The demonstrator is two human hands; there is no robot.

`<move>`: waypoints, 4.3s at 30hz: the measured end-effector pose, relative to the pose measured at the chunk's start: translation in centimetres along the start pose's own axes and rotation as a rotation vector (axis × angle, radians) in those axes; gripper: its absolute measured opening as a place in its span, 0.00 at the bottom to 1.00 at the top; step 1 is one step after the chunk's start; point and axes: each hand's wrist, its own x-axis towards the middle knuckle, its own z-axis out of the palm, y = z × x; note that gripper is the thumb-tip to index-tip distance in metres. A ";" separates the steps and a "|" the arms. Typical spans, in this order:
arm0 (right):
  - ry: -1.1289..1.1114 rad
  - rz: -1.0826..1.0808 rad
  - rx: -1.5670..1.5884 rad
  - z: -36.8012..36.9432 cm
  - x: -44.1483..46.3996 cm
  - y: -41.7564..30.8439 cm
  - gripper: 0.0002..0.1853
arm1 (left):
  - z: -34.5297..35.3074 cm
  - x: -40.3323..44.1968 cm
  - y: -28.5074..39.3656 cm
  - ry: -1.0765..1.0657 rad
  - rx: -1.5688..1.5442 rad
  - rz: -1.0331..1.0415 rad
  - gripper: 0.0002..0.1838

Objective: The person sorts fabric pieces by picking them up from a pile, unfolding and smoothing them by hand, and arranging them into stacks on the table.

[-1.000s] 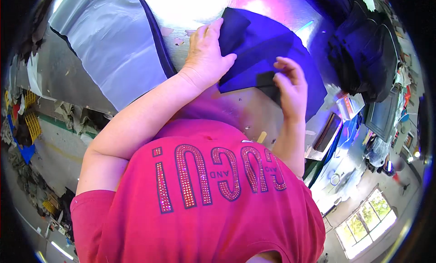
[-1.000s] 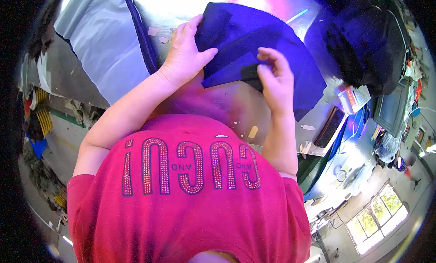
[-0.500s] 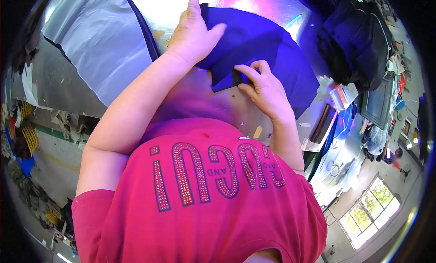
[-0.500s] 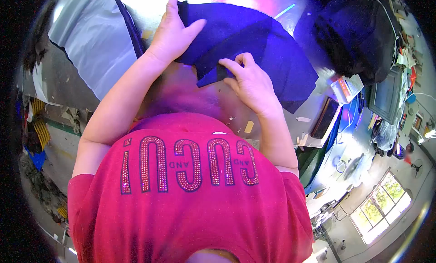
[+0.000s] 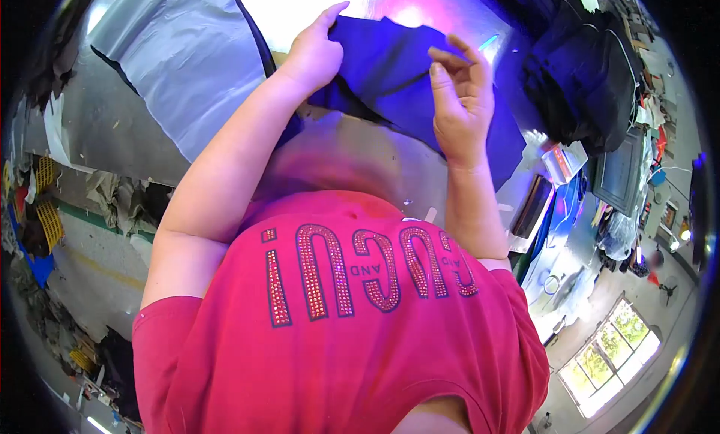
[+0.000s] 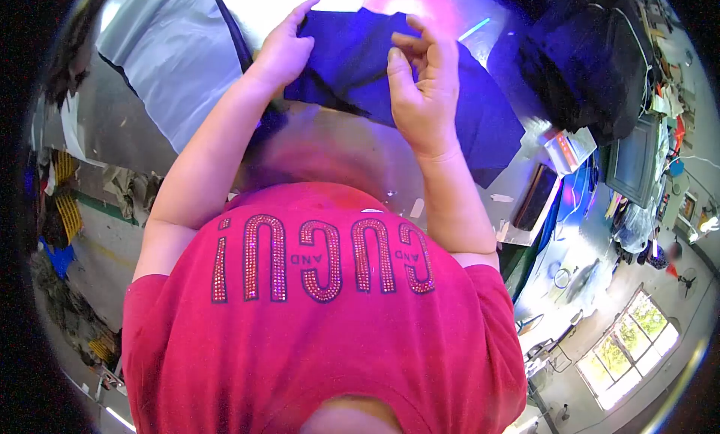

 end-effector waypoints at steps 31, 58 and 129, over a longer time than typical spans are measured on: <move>-0.392 0.313 -0.667 6.1 0.8 2.1 0.14 | -1.2 -0.3 2.6 -0.069 -0.314 -0.423 0.18; 0.076 0.554 -1.394 -19.2 -3.1 10.6 0.10 | -7.6 -2.7 11.7 0.032 -0.449 -0.040 0.28; -0.097 -0.004 -0.607 -2.3 -7.3 4.1 0.21 | -15.9 -8.0 -3.1 0.180 0.734 0.473 0.13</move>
